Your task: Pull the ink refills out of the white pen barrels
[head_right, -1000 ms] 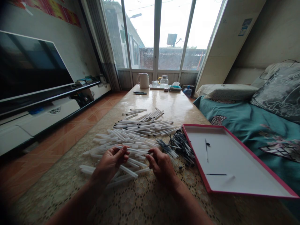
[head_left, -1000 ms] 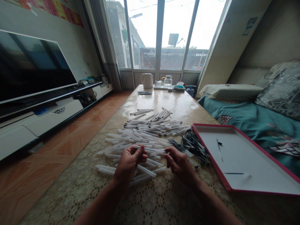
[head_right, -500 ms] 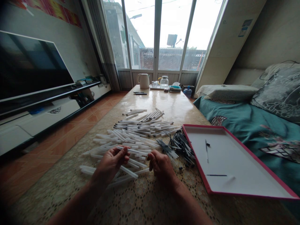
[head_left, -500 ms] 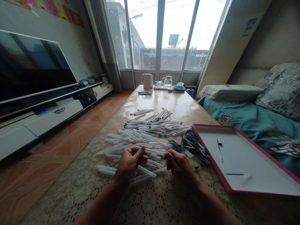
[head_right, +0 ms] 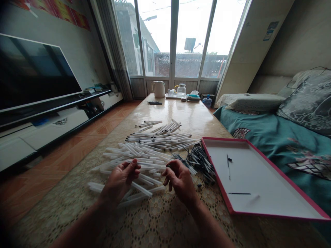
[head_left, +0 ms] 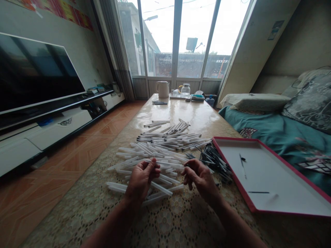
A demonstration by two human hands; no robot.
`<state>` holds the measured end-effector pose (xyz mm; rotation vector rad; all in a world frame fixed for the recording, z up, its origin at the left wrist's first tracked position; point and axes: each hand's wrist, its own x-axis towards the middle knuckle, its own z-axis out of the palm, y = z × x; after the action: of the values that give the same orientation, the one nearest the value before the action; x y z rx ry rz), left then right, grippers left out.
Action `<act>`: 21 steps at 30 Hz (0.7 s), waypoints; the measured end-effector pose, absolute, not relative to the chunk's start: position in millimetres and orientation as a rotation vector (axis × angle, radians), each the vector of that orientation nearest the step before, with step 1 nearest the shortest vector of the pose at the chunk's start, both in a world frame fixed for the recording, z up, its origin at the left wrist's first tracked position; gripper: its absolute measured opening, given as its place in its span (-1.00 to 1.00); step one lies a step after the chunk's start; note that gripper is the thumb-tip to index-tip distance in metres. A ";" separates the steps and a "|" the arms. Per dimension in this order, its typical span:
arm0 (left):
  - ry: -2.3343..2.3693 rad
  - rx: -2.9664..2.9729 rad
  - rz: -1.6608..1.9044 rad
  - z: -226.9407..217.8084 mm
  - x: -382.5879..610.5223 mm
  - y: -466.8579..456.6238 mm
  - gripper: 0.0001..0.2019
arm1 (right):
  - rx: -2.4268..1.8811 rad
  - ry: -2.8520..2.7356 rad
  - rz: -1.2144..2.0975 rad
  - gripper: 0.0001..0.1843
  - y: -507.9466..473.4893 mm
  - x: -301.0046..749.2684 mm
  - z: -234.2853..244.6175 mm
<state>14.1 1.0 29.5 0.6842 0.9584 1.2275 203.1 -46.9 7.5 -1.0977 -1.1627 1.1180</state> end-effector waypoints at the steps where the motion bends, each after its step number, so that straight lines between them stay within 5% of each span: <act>1: 0.948 0.700 1.220 29.0 14.4 0.6 -0.63 | -1.071 -1.108 1.216 -0.66 -46.8 202.3 8.5; 9: 0.927 0.769 1.199 27.0 13.9 -0.6 -0.61 | -1.132 -1.036 1.359 -0.61 -45.6 200.8 8.2; 21: 1.100 0.836 1.385 40.4 -1.4 6.5 -0.64 | -1.623 -0.998 0.071 -0.78 -38.8 254.1 2.8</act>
<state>-1.4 6.5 40.4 0.8361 1.0998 1.3847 254.1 -38.8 2.8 -1.6235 -0.9980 0.0709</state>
